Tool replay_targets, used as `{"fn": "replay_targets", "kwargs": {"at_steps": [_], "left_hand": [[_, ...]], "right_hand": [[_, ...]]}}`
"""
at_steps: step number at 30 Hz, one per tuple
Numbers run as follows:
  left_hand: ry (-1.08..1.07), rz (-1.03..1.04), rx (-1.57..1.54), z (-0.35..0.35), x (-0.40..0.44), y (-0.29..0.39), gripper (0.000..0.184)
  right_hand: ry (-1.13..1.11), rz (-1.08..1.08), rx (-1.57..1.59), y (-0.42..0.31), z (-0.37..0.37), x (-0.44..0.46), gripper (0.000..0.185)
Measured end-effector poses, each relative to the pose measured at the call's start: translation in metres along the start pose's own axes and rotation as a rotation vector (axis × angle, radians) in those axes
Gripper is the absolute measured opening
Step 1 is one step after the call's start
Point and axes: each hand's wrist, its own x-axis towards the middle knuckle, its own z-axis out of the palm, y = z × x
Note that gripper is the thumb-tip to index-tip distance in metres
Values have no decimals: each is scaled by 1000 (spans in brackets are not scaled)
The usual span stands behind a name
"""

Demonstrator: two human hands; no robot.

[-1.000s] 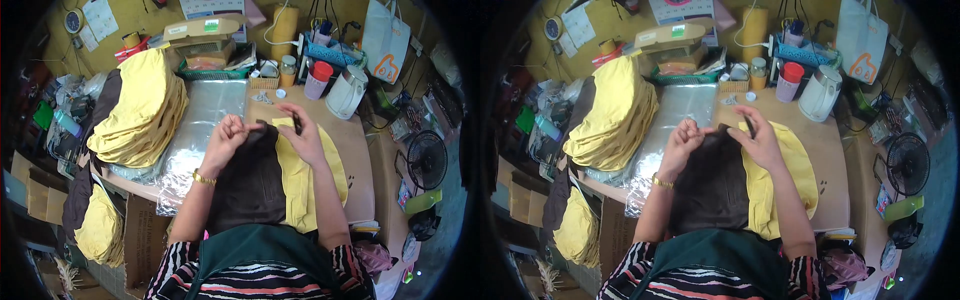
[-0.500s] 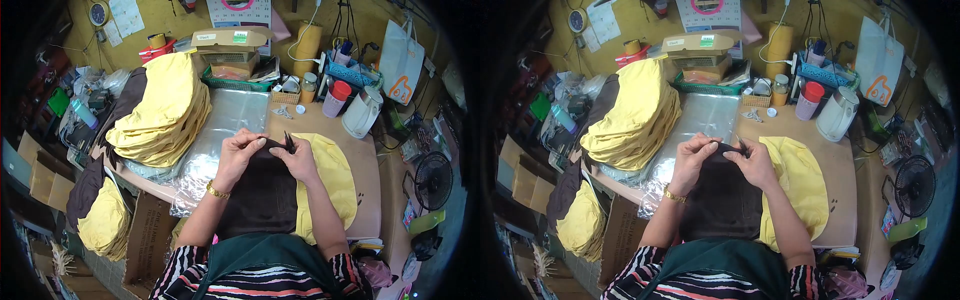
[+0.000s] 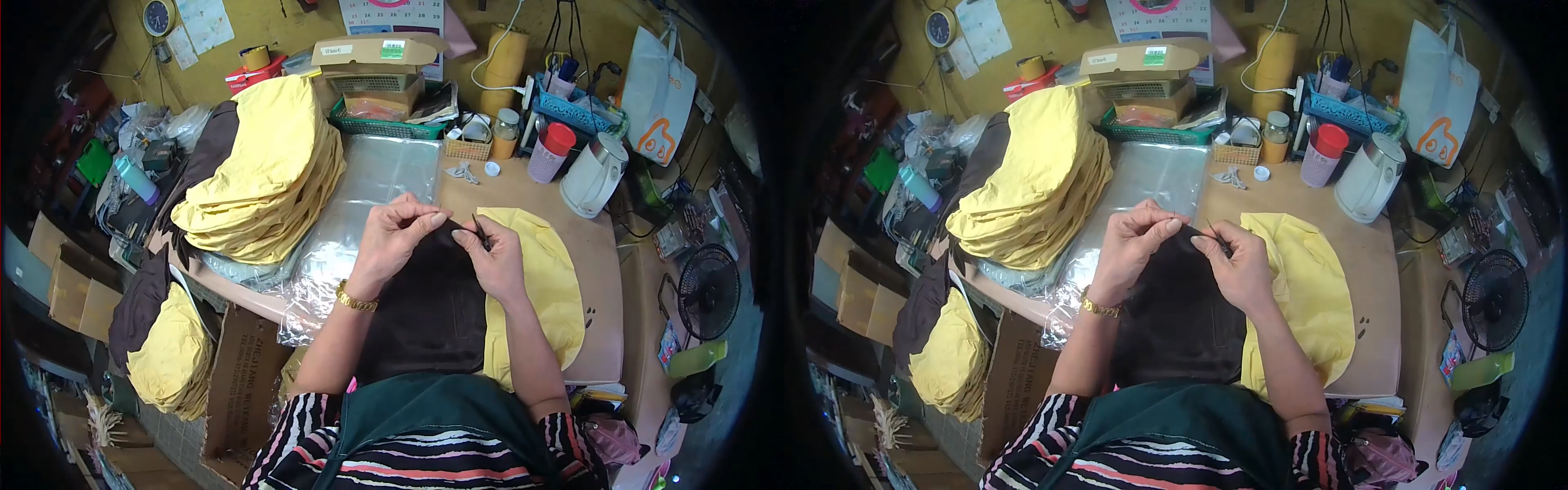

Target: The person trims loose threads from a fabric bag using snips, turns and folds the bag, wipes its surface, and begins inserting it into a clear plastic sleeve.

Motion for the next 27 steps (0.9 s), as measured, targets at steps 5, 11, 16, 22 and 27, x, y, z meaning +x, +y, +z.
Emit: {"fn": "replay_targets", "kwargs": {"at_steps": [5,11,16,22,27], "left_hand": [[463,66,-532,-41,-3,-17,18],[184,-45,70,-25,-20,7,33],[35,-178,-42,12,-14,6,28],[139,-297,-403,20,-21,-5,17],[92,-290,-638,21,-25,-8,20]], "right_hand": [[156,-32,124,13,-15,2,20],[139,-14,68,18,-13,-4,22],[106,-13,59,14,-6,-8,23],[102,9,155,19,-12,-10,22],[202,-98,-36,25,-8,-5,20]]}}
